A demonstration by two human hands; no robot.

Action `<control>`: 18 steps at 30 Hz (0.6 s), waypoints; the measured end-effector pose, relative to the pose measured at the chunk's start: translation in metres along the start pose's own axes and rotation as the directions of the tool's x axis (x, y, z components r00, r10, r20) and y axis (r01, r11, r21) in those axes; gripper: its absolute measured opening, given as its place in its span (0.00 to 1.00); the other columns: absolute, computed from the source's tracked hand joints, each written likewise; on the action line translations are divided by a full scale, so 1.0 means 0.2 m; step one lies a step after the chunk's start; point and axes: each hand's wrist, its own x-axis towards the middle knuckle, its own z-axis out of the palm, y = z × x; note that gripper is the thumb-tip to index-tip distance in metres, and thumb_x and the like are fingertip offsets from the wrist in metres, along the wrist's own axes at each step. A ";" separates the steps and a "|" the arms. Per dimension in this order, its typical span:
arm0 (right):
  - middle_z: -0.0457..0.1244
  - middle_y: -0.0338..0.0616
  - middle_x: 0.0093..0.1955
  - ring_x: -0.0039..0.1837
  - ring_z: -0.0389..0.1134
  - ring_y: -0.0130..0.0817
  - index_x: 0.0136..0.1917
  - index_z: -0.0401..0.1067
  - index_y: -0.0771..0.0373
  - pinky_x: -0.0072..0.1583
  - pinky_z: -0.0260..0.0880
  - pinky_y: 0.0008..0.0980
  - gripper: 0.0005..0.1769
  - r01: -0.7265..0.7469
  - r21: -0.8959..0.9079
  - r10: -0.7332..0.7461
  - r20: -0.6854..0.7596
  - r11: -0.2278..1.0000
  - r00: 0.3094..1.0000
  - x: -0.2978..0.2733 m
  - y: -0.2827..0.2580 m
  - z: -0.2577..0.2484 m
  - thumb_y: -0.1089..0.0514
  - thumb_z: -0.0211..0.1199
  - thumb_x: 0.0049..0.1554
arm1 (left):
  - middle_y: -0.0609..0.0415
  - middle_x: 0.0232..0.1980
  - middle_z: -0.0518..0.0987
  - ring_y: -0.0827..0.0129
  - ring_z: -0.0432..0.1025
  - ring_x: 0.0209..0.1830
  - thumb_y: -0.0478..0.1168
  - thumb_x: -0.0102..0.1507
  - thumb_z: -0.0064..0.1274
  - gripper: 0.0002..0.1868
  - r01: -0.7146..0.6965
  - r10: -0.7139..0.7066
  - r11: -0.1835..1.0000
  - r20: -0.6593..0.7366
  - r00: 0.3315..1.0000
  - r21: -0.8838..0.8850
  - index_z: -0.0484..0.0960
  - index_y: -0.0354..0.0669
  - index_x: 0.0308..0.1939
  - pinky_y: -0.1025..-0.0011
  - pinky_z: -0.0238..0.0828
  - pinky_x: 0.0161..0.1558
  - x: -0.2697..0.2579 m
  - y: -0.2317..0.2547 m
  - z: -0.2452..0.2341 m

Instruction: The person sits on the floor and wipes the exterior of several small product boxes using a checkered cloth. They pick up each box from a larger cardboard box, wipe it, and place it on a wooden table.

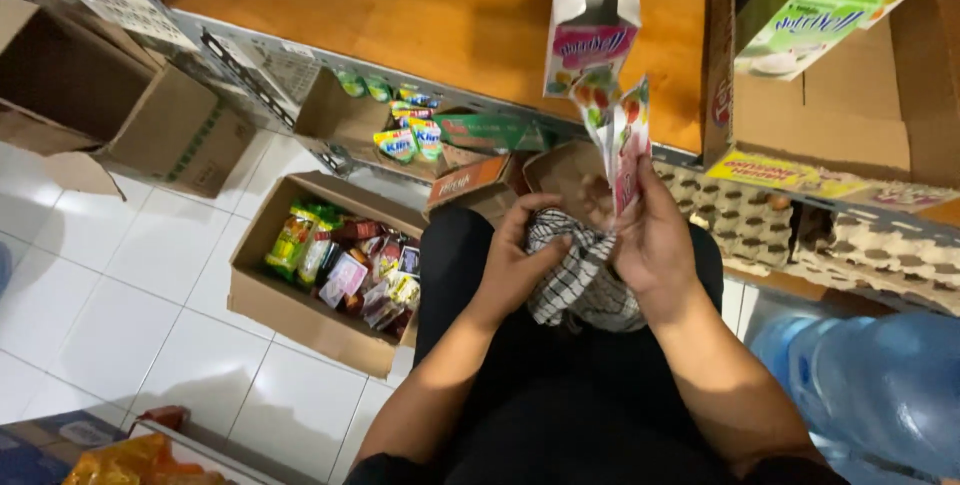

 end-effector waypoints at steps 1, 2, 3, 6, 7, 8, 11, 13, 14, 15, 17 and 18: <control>0.70 0.41 0.61 0.57 0.71 0.39 0.72 0.69 0.59 0.54 0.65 0.37 0.22 -0.002 0.001 0.002 -0.002 1.000 1.000 0.00 0.00 0.01 0.49 0.54 0.70 | 0.50 0.59 0.74 0.68 0.67 0.62 0.32 0.65 0.57 0.25 0.003 -0.003 1.000 -0.001 1.000 0.000 0.72 0.35 0.66 0.70 0.63 0.64 -0.02 -0.07 -0.03; 0.70 0.44 0.59 0.57 0.71 0.39 0.70 0.69 0.60 0.58 0.69 0.38 0.20 -0.021 0.047 0.017 0.080 0.999 0.997 0.00 -0.01 0.01 0.49 0.54 0.70 | 0.50 0.57 0.76 0.68 0.69 0.59 0.33 0.67 0.55 0.21 0.029 -0.029 0.999 0.012 1.000 -0.028 0.74 0.33 0.63 0.71 0.65 0.63 -0.04 -0.13 -0.07; 0.70 0.46 0.57 0.58 0.72 0.39 0.67 0.69 0.61 0.62 0.73 0.40 0.19 -0.041 0.091 0.026 0.164 0.995 0.986 0.00 -0.02 0.02 0.48 0.54 0.71 | 0.50 0.54 0.77 0.68 0.71 0.56 0.34 0.69 0.53 0.17 0.052 -0.051 0.997 0.026 0.998 -0.055 0.77 0.31 0.61 0.72 0.68 0.61 -0.05 -0.20 -0.10; 0.71 0.41 0.58 0.58 0.73 0.32 0.64 0.71 0.62 0.60 0.74 0.34 0.17 -0.040 0.019 0.040 -0.008 0.999 0.999 -0.04 -0.08 0.10 0.54 0.54 0.65 | 0.49 0.51 0.80 0.65 0.74 0.52 0.38 0.73 0.51 0.18 0.026 -0.020 0.961 0.022 1.000 -0.275 0.75 0.31 0.64 0.69 0.71 0.59 -0.04 -0.20 -0.17; 0.71 0.41 0.58 0.58 0.73 0.32 0.64 0.71 0.62 0.60 0.74 0.34 0.17 -0.040 0.021 0.040 -0.008 0.999 0.999 -0.06 -0.09 0.04 0.54 0.54 0.65 | 0.49 0.51 0.80 0.65 0.74 0.52 0.38 0.73 0.51 0.18 0.026 -0.021 0.961 0.023 1.000 -0.274 0.75 0.31 0.64 0.69 0.71 0.59 -0.01 -0.10 -0.17; 0.71 0.41 0.55 0.55 0.72 0.29 0.63 0.73 0.63 0.58 0.73 0.31 0.15 0.095 -0.356 -0.063 0.101 0.930 0.993 -0.07 -0.10 -0.02 0.56 0.57 0.65 | 0.52 0.56 0.78 0.66 0.72 0.56 0.43 0.71 0.53 0.24 0.006 0.007 0.948 0.039 0.999 -0.318 0.70 0.34 0.68 0.68 0.69 0.60 0.02 0.00 -0.18; 0.70 0.42 0.45 0.42 0.68 0.27 0.55 0.76 0.66 0.46 0.69 0.29 0.10 0.175 -0.756 -0.029 0.203 0.631 0.979 -0.09 -0.15 -0.12 0.59 0.64 0.63 | 0.55 0.64 0.74 0.67 0.68 0.66 0.50 0.68 0.56 0.35 -0.008 0.051 0.957 0.142 0.989 -0.291 0.64 0.38 0.73 0.67 0.64 0.66 0.03 0.13 -0.20; 0.70 0.43 0.38 0.33 0.66 0.28 0.49 0.78 0.67 0.35 0.65 0.30 0.07 0.104 -0.837 0.052 0.156 0.537 0.986 -0.11 -0.19 -0.13 0.60 0.67 0.61 | 0.56 0.68 0.72 0.68 0.66 0.71 0.53 0.67 0.57 0.39 -0.006 0.059 0.975 0.234 0.971 -0.220 0.61 0.38 0.75 0.67 0.60 0.70 -0.01 0.02 -0.22; 0.69 0.42 0.35 0.32 0.64 0.27 0.47 0.79 0.67 0.35 0.62 0.29 0.08 0.122 -0.901 0.045 0.154 0.416 0.987 -0.12 -0.22 -0.10 0.59 0.69 0.59 | 0.53 0.67 0.74 0.66 0.66 0.70 0.56 0.65 0.59 0.41 0.085 -0.021 0.976 0.306 0.952 -0.199 0.65 0.36 0.74 0.66 0.60 0.71 -0.03 -0.11 -0.23; 0.67 0.41 0.32 0.31 0.62 0.26 0.45 0.80 0.67 0.34 0.60 0.28 0.08 0.132 -0.948 0.039 0.150 0.289 0.988 -0.13 -0.24 -0.09 0.59 0.71 0.57 | 0.50 0.66 0.76 0.65 0.67 0.69 0.58 0.63 0.60 0.43 0.178 -0.102 0.969 0.375 0.921 -0.173 0.68 0.34 0.72 0.65 0.59 0.71 -0.07 -0.24 -0.23; 0.68 0.39 0.33 0.34 0.63 0.24 0.45 0.80 0.66 0.36 0.62 0.27 0.08 0.264 -0.936 -0.012 0.269 0.234 0.963 -0.17 -0.30 0.01 0.58 0.72 0.56 | 0.49 0.64 0.78 0.66 0.69 0.67 0.59 0.65 0.55 0.38 0.287 -0.205 0.941 0.376 0.904 -0.178 0.72 0.33 0.69 0.66 0.60 0.70 -0.09 -0.35 -0.26; 0.69 0.37 0.34 0.36 0.65 0.22 0.45 0.80 0.64 0.38 0.65 0.25 0.09 0.393 -0.904 -0.056 0.389 0.171 0.920 -0.19 -0.33 0.06 0.58 0.73 0.54 | 0.49 0.62 0.81 0.66 0.71 0.64 0.60 0.67 0.49 0.36 0.390 -0.302 0.903 0.378 0.875 -0.181 0.77 0.33 0.66 0.68 0.61 0.69 -0.10 -0.40 -0.28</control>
